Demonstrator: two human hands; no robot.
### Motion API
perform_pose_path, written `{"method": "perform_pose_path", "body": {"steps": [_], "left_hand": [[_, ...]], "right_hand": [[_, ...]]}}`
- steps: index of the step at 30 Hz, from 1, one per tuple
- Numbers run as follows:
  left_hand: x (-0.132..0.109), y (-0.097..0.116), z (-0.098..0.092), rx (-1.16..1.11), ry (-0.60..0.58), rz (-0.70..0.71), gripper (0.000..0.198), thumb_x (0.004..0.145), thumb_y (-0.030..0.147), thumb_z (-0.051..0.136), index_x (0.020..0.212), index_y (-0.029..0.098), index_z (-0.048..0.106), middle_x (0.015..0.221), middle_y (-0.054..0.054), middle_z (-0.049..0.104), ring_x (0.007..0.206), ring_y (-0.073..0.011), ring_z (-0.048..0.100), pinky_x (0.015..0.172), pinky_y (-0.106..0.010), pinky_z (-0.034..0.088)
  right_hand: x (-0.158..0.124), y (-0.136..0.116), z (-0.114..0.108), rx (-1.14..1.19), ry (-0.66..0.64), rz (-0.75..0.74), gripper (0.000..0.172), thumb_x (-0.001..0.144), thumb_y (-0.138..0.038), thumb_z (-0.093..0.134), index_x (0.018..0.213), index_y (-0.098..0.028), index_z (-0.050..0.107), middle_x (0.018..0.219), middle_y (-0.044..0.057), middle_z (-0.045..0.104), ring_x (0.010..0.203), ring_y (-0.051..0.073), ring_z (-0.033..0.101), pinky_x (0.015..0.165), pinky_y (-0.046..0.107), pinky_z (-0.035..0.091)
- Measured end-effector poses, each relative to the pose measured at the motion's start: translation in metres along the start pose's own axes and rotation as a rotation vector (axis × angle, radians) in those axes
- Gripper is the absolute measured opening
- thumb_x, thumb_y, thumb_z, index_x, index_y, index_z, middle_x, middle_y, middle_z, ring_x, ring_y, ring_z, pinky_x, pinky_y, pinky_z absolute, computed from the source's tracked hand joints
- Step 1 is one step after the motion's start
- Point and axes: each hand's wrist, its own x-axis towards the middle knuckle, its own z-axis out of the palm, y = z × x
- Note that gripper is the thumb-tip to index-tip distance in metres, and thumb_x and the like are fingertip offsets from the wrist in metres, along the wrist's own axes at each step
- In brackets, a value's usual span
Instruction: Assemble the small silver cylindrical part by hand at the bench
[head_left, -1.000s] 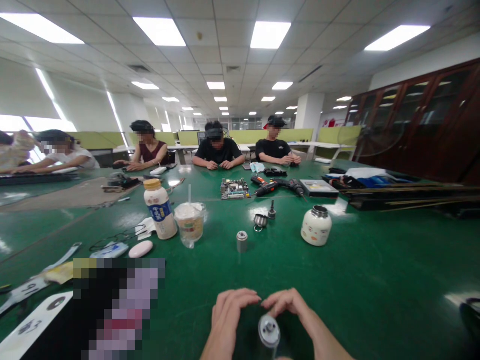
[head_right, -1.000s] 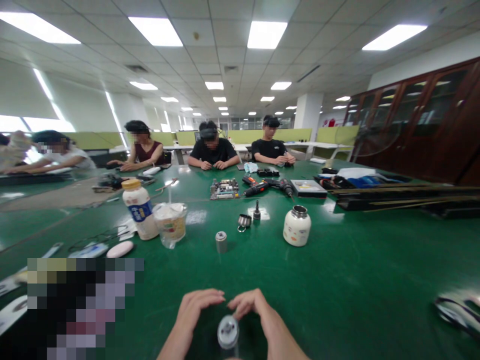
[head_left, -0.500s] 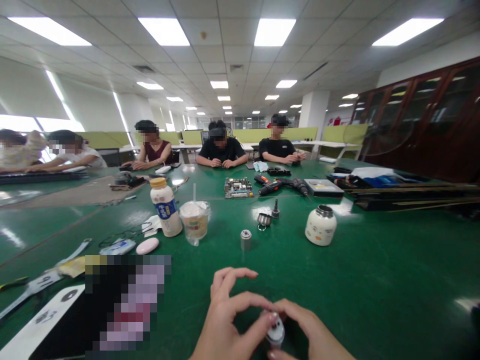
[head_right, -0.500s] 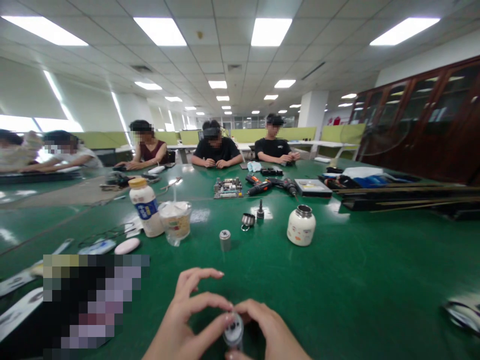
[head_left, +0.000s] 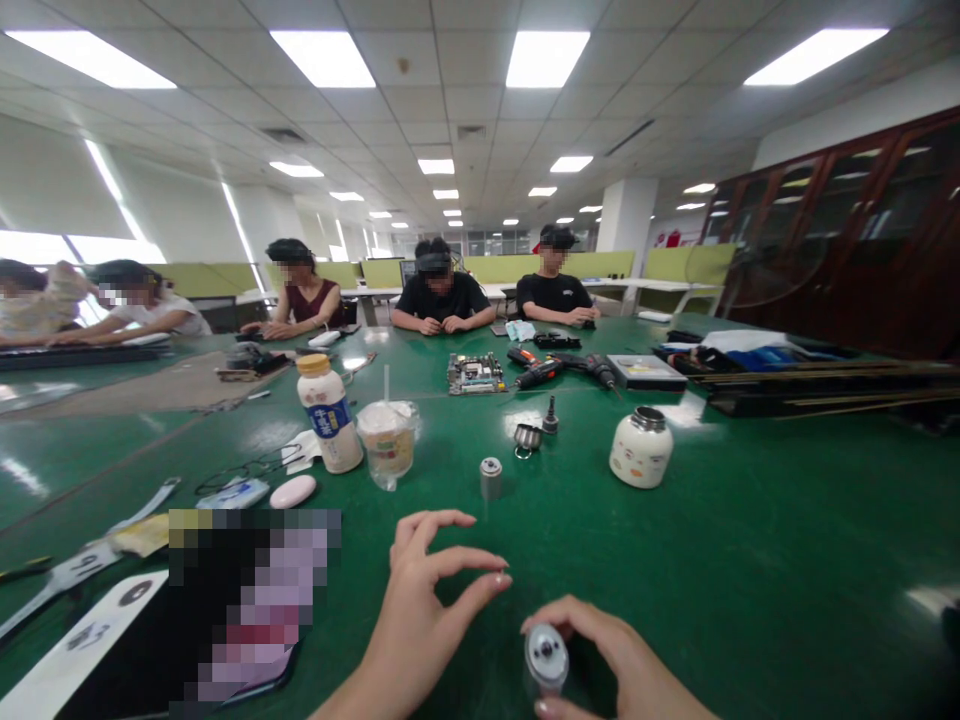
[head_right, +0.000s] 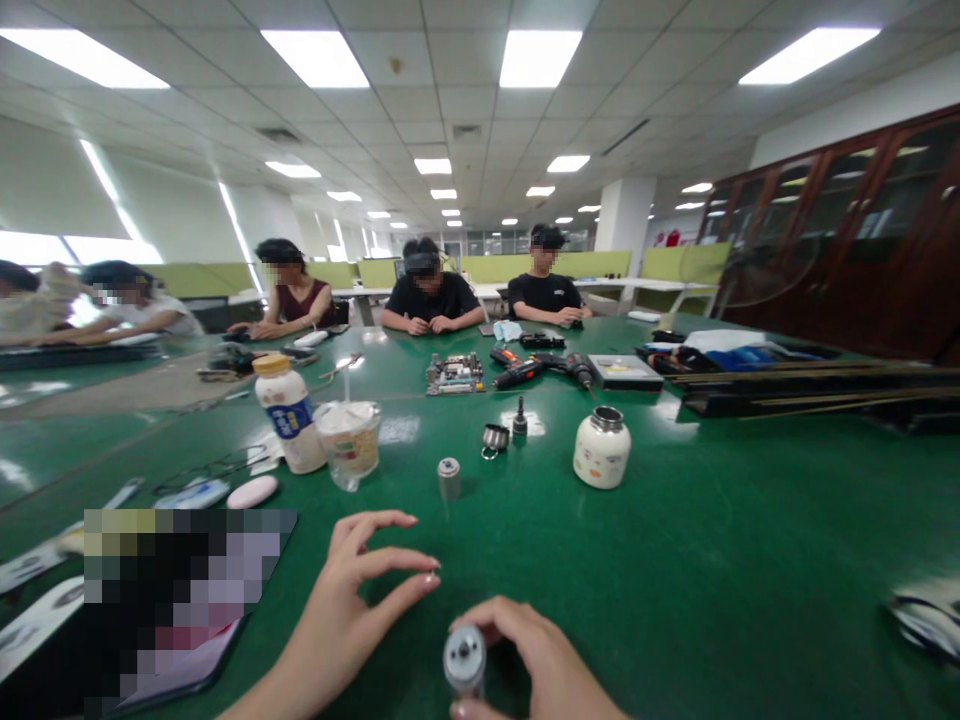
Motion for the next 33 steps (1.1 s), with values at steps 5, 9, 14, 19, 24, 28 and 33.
{"method": "perform_pose_path", "body": {"steps": [5,9,14,19,24,28,33], "left_hand": [[-0.016,0.025,0.006,-0.146,-0.135,0.068,0.011,0.077,0.034,0.082,0.085,0.041,0.08,0.118,-0.004,0.06,0.116,-0.0338,0.044,0.098,-0.056,0.04],[-0.019,0.024,0.009,-0.142,-0.15,0.072,0.012,0.08,0.03,0.079,0.087,0.039,0.079,0.115,-0.005,0.062,0.114,-0.0335,0.046,0.097,-0.056,0.041],[-0.019,0.025,0.006,-0.113,-0.191,0.151,0.016,0.081,0.024,0.075,0.088,0.038,0.079,0.115,-0.005,0.064,0.113,-0.0321,0.048,0.097,-0.053,0.042],[-0.032,0.021,0.014,-0.151,-0.109,0.158,0.056,0.078,0.026,0.069,0.132,0.033,0.058,0.136,-0.009,0.056,0.121,-0.0334,0.048,0.1,-0.051,0.041],[-0.044,0.009,0.032,-0.092,-0.141,0.078,0.073,0.067,0.052,0.081,0.131,0.026,0.056,0.125,-0.012,0.065,0.112,-0.0358,0.055,0.092,-0.05,0.045],[-0.04,0.007,0.034,-0.025,-0.29,0.111,0.041,0.072,0.053,0.08,0.103,0.028,0.072,0.114,-0.007,0.07,0.106,-0.0342,0.057,0.088,-0.049,0.046],[-0.036,0.009,0.03,0.003,-0.346,0.111,0.04,0.073,0.053,0.079,0.102,0.026,0.073,0.11,-0.007,0.07,0.105,-0.0331,0.057,0.087,-0.048,0.047]], "right_hand": [[0.0,-0.001,0.001,-0.017,0.011,-0.012,0.031,0.072,-0.025,0.071,0.102,-0.02,0.065,0.099,0.006,0.07,0.093,0.026,0.066,0.084,0.035,0.05],[0.0,0.0,0.001,-0.026,0.011,0.002,0.031,0.072,-0.024,0.072,0.102,-0.019,0.064,0.099,0.007,0.07,0.093,0.026,0.065,0.084,0.036,0.05],[-0.001,0.001,0.002,-0.009,0.015,-0.022,0.031,0.072,-0.021,0.071,0.102,-0.021,0.064,0.099,0.005,0.07,0.093,0.025,0.066,0.084,0.035,0.051],[-0.006,0.005,-0.002,0.057,0.074,-0.153,0.053,0.07,-0.016,0.067,0.122,-0.021,0.057,0.113,0.01,0.068,0.101,0.027,0.066,0.092,0.038,0.051],[-0.01,0.007,-0.008,0.03,0.151,-0.371,0.061,0.075,-0.012,0.06,0.133,-0.03,0.054,0.136,0.01,0.057,0.123,0.029,0.057,0.104,0.044,0.045],[-0.012,0.001,-0.011,-0.053,0.193,-0.383,0.046,0.077,-0.01,0.058,0.116,-0.032,0.067,0.129,0.008,0.063,0.115,0.029,0.062,0.096,0.044,0.051],[-0.01,-0.006,-0.008,-0.041,0.404,-0.338,0.023,0.083,-0.011,0.057,0.098,-0.027,0.065,0.108,0.007,0.072,0.103,0.026,0.067,0.09,0.039,0.054]]}}
